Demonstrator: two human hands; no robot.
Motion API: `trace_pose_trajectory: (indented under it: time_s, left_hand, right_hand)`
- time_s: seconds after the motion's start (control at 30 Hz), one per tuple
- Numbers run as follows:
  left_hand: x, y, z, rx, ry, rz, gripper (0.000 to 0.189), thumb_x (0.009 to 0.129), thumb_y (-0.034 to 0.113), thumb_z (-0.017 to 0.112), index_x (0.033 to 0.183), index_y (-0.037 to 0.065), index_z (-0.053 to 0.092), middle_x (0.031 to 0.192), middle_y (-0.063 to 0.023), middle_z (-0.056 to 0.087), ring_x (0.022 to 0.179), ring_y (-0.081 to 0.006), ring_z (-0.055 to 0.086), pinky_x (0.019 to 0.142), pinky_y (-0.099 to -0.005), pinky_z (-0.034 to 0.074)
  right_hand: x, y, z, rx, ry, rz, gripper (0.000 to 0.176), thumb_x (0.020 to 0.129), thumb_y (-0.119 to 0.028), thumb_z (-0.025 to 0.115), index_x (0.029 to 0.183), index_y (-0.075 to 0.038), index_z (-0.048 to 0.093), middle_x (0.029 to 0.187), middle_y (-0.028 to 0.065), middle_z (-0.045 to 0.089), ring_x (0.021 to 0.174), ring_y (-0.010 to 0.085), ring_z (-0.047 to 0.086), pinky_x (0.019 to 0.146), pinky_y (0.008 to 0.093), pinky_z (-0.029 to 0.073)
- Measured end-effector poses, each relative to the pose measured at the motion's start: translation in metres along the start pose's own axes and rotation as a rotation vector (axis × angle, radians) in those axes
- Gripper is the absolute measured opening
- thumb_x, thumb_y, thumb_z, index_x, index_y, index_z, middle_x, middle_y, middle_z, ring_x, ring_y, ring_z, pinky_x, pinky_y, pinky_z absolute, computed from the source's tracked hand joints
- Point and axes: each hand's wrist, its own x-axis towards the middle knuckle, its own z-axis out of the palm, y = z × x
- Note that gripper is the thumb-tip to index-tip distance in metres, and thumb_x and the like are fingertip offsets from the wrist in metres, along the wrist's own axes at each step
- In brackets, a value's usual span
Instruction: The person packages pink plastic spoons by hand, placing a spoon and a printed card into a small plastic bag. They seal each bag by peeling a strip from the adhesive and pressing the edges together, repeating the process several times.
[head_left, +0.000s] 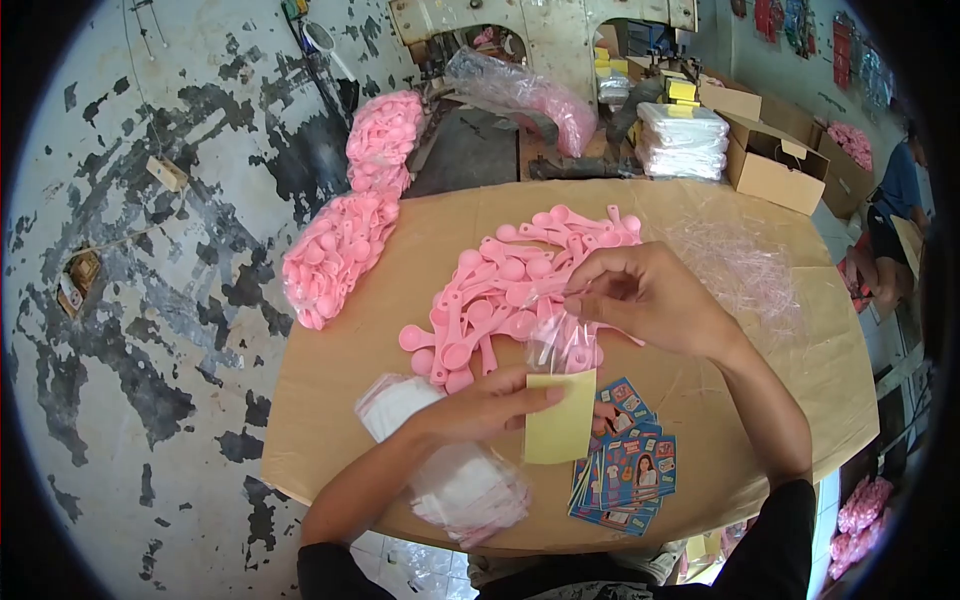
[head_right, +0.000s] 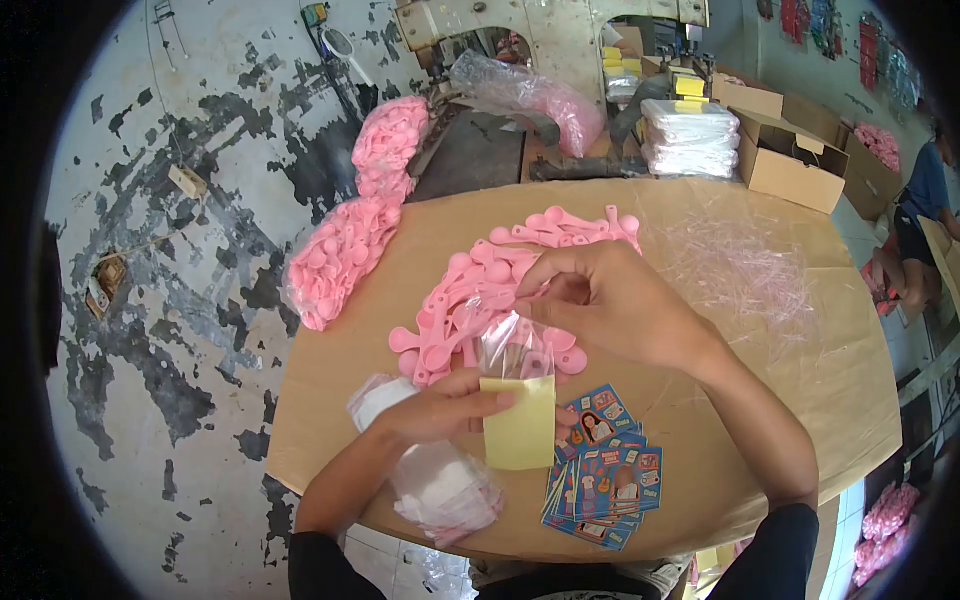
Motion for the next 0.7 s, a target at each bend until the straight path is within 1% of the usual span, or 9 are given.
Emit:
trace_pose_trajectory:
  time_s: [0.07,0.1,0.2,0.3,0.4,0.5,0.6,0.7]
  left_hand:
    - [-0.002,0.005,-0.002,0.054,0.013,-0.048,0.049,0.103,0.028,0.043,0.142,-0.001,0.037,0.135,-0.0175,0.053,0.125,-0.0247,0.052,0.105,-0.0352,0.042]
    - [-0.002,0.001,-0.007,0.191,-0.021,-0.041,0.047,0.104,0.027,0.039,0.143,0.001,0.036,0.135,-0.0161,0.053,0.125,-0.0230,0.052,0.104,-0.0336,0.043]
    - [-0.002,-0.004,-0.007,0.424,0.174,-0.059,0.043,0.105,0.025,0.037,0.142,0.002,0.038,0.131,-0.0135,0.056,0.121,-0.0224,0.055,0.101,-0.0339,0.045]
    - [0.009,-0.005,-0.012,0.091,0.345,0.267,0.042,0.105,0.024,0.037,0.141,0.003,0.039,0.124,-0.0108,0.059,0.114,-0.0209,0.059,0.095,-0.0336,0.050]
    - [0.011,-0.012,-0.022,0.208,0.513,0.272,0.040,0.104,0.020,0.039,0.141,0.004,0.038,0.121,-0.0087,0.059,0.106,-0.0182,0.063,0.087,-0.0308,0.053]
    - [0.007,-0.003,-0.006,0.298,0.590,0.216,0.041,0.104,0.020,0.039,0.143,0.005,0.035,0.119,-0.0077,0.060,0.101,-0.0160,0.065,0.081,-0.0278,0.055]
    - [0.012,-0.014,-0.003,0.298,0.550,0.345,0.041,0.104,0.020,0.038,0.142,0.004,0.037,0.117,-0.0070,0.061,0.098,-0.0147,0.066,0.079,-0.0270,0.056]
    - [0.010,-0.016,-0.005,0.366,0.546,0.256,0.041,0.104,0.020,0.038,0.141,0.004,0.037,0.117,-0.0064,0.060,0.098,-0.0132,0.065,0.078,-0.0260,0.056]
  right_hand:
    - [0.001,-0.002,0.001,-0.046,-0.002,0.039,0.011,0.089,-0.010,0.067,0.095,-0.001,0.066,0.070,0.0000,0.063,0.058,0.0015,0.051,0.051,0.0204,0.040]
    - [0.001,-0.002,0.002,-0.072,-0.006,0.057,0.010,0.089,-0.011,0.067,0.093,-0.001,0.066,0.068,-0.0003,0.062,0.056,0.0010,0.050,0.050,0.0200,0.039]
    - [0.004,0.014,0.008,-0.108,0.018,-0.026,0.011,0.089,-0.011,0.068,0.092,-0.001,0.066,0.067,-0.0011,0.061,0.056,0.0009,0.049,0.050,0.0203,0.038]
    - [0.005,0.018,0.006,-0.184,-0.033,0.023,0.009,0.087,-0.011,0.070,0.093,-0.003,0.067,0.073,0.0006,0.064,0.059,0.0027,0.050,0.051,0.0214,0.040]
    - [0.007,0.014,0.014,-0.433,0.207,-0.272,0.016,0.081,-0.011,0.073,0.094,-0.004,0.068,0.080,0.0051,0.065,0.070,0.0155,0.058,0.065,0.0298,0.048]
    - [0.007,0.020,0.015,-0.625,0.207,-0.553,0.019,0.076,-0.013,0.075,0.092,-0.008,0.068,0.089,0.0056,0.063,0.083,0.0236,0.060,0.072,0.0346,0.051]
    - [0.003,0.016,0.025,-0.800,0.222,-0.541,0.017,0.074,-0.015,0.075,0.089,-0.010,0.069,0.088,0.0040,0.062,0.088,0.0241,0.059,0.075,0.0367,0.051]
    - [0.006,0.024,0.026,-0.835,0.266,-0.533,0.014,0.075,-0.016,0.074,0.087,-0.011,0.070,0.091,0.0033,0.063,0.089,0.0231,0.059,0.079,0.0374,0.051]
